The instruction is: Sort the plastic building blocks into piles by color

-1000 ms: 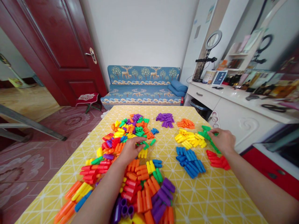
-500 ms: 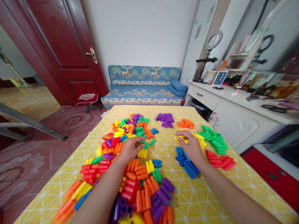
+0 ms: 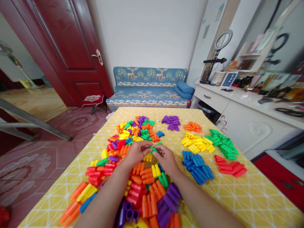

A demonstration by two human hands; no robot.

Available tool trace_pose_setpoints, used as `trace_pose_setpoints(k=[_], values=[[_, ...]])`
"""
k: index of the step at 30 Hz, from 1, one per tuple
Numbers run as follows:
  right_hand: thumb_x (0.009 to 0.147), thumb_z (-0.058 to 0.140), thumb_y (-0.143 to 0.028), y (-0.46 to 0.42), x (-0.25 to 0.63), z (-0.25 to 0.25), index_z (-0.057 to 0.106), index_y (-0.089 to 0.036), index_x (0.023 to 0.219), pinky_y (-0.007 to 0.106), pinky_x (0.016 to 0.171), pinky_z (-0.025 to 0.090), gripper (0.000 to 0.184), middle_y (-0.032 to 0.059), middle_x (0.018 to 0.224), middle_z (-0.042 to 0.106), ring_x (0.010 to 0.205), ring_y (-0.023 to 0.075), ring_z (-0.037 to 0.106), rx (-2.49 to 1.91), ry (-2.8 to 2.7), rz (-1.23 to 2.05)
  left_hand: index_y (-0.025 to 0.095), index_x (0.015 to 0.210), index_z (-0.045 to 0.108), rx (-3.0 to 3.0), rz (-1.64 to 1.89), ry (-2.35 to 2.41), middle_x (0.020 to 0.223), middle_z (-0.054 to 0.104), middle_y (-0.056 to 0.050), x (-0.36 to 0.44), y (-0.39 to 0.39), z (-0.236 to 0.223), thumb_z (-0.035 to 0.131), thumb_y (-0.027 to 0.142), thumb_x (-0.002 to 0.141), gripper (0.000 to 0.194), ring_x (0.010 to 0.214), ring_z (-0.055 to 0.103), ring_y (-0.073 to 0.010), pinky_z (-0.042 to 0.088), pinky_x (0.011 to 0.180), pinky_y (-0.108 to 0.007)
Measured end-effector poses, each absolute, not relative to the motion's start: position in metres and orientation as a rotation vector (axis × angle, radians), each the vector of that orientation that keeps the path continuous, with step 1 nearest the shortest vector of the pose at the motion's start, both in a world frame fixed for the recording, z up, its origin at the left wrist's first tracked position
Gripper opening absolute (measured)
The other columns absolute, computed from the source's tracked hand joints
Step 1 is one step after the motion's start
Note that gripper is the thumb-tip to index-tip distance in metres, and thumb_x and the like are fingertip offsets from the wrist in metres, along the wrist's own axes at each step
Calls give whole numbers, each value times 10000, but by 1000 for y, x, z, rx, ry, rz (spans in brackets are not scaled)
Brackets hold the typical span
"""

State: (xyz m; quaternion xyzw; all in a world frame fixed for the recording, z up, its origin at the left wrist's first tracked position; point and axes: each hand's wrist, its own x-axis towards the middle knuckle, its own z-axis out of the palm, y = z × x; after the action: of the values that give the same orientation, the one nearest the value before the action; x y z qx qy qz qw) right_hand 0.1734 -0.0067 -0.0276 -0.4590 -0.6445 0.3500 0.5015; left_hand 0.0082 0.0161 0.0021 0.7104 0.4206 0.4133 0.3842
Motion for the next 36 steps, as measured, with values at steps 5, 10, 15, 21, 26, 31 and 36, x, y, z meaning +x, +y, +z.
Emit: trace_pose_setpoints(k=[5, 10, 15, 21, 26, 31, 36], values=[[762, 635, -190, -12, 177, -19, 691, -239, 979, 308, 681, 461, 229, 15, 839, 638, 696, 163, 557, -1163, -1711, 600, 137, 967, 673, 1752, 1026, 988, 785, 745, -60, 8, 16, -1, 716, 273, 732, 275, 751, 712, -192, 570, 698, -288], [786, 607, -180, -19, 178, -12, 678, -312, 1104, 313, 676, 449, 351, 19, 855, 613, 733, 177, 554, -1135, -1848, 478, 140, 1107, 636, 1692, 1067, 945, 833, 711, -56, 8, 16, -1, 753, 356, 702, 474, 707, 689, -165, 560, 656, -266], [770, 608, -209, -22, 189, -2, 658, -249, 1006, 275, 594, 455, 245, 9, 837, 638, 638, 147, 550, -1156, -1629, 601, 131, 1078, 649, 1686, 1087, 1022, 896, 710, -85, 6, 17, -2, 713, 380, 741, 424, 705, 684, -166, 556, 641, -267], [752, 650, -380, 11, 277, 24, 588, -190, 948, 267, 586, 476, 280, 17, 763, 631, 648, 155, 591, -1262, -1400, 454, 141, 1027, 683, 1745, 1089, 1084, 817, 714, -66, 5, 20, -7, 680, 355, 764, 339, 699, 677, -171, 557, 647, -277], [720, 625, -329, 56, 383, 41, 607, -185, 814, 297, 620, 464, 173, 37, 716, 649, 644, 183, 605, -1652, -1418, -31, 141, 996, 697, 1727, 1094, 1084, 809, 722, -63, 6, 20, -8, 676, 359, 759, 323, 727, 679, -179, 556, 660, -282], [714, 572, -190, 80, 442, 37, 659, -180, 853, 298, 607, 430, 165, 65, 769, 690, 705, 223, 633, -1995, -1687, -282, 132, 970, 702, 1776, 1070, 1135, 766, 725, -59, 6, 18, -3, 649, 336, 769, 291, 659, 669, -168, 532, 603, -260], [717, 539, -128, 91, 457, 28, 676, -171, 909, 286, 632, 415, 240, 93, 953, 712, 829, 229, 644, -2091, -1931, -405, 128, 955, 703, 1786, 1063, 1150, 772, 728, -66, 6, 17, -1, 643, 325, 772, 276, 666, 672, -175, 531, 604, -264]])
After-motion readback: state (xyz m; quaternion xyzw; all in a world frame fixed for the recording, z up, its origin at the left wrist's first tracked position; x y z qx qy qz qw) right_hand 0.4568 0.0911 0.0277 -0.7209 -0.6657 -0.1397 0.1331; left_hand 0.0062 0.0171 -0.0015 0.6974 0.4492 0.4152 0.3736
